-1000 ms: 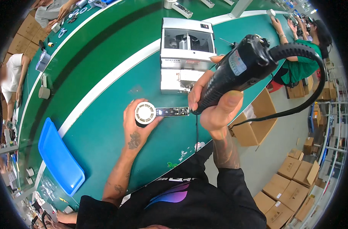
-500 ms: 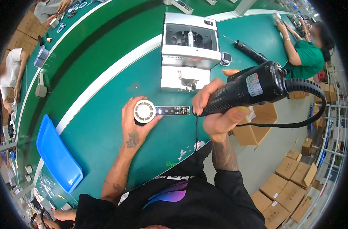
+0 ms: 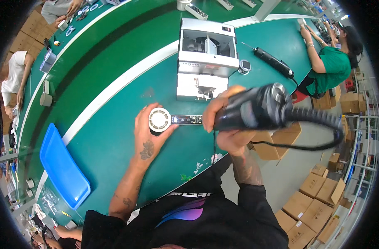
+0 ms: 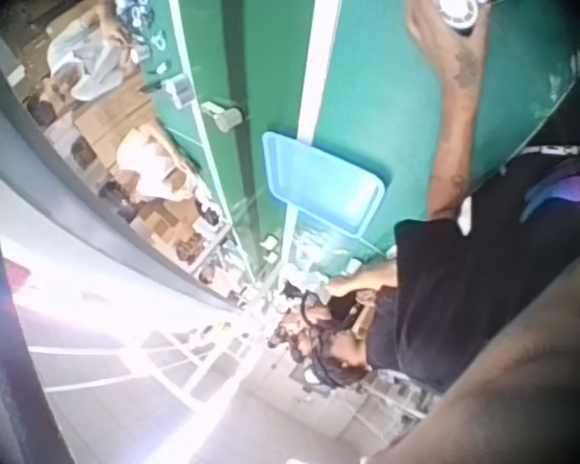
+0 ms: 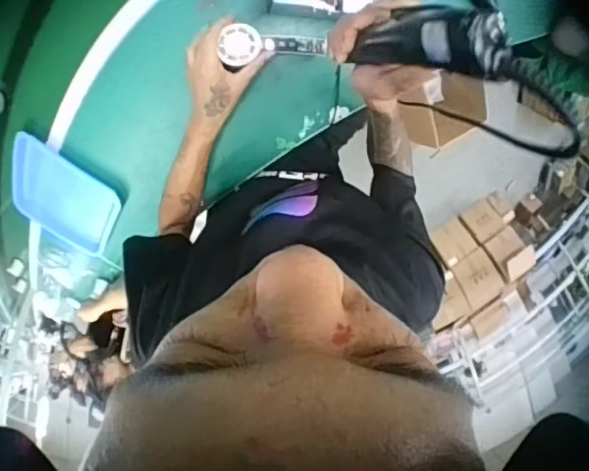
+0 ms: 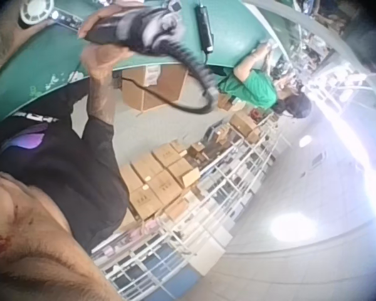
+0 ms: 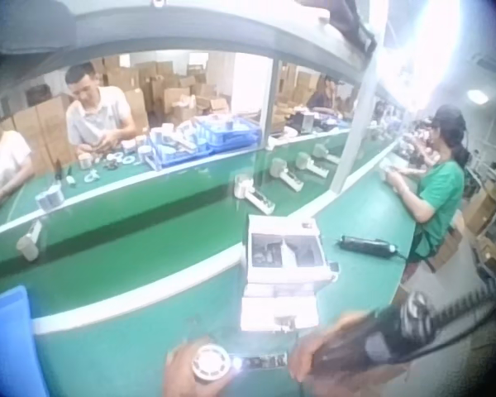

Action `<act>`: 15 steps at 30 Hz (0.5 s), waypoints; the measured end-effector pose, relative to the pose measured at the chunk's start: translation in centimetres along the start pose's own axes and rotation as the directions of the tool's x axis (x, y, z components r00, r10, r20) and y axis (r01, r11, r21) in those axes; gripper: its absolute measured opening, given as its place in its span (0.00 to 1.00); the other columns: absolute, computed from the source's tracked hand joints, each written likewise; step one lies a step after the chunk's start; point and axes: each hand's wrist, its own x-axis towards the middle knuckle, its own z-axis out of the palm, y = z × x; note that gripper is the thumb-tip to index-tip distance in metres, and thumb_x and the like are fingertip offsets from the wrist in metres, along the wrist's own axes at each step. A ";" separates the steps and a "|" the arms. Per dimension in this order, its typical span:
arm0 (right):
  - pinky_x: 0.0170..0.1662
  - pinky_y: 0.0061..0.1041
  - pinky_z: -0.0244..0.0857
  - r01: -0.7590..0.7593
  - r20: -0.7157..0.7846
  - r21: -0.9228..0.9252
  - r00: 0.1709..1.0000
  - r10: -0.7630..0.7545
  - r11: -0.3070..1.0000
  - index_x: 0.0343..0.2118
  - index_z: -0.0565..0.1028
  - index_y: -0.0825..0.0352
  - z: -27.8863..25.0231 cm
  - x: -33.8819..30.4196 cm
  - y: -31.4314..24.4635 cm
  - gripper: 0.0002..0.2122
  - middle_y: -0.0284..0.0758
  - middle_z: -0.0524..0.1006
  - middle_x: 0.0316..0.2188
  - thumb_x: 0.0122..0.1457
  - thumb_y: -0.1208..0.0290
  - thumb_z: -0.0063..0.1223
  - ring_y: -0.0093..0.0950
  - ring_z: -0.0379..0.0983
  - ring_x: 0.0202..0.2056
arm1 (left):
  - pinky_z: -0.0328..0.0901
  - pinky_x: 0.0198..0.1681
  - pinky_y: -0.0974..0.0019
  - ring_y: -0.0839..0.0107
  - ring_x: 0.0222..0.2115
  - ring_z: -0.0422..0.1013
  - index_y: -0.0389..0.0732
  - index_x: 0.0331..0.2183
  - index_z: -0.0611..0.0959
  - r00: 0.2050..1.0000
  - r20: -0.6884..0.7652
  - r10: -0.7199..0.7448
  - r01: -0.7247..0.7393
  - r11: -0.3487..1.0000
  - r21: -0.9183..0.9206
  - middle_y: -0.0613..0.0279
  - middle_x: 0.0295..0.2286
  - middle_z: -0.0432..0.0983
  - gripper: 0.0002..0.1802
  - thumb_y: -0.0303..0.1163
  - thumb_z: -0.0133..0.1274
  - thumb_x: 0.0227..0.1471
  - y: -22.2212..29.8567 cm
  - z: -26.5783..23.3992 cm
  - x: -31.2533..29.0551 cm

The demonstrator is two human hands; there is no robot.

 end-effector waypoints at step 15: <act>0.16 0.23 0.58 0.012 -0.091 -0.245 0.995 -0.036 0.970 0.56 0.57 0.70 3.4 5.5 -0.3 0.43 0.34 0.64 0.15 0.57 0.27 0.35 0.23 0.61 0.12 | 0.54 0.62 0.52 0.57 0.48 0.72 0.34 0.52 0.72 0.998 0.053 0.025 -0.024 1.000 -0.009 0.50 0.44 0.76 0.39 0.40 0.70 0.42 0.6 0.0 0.3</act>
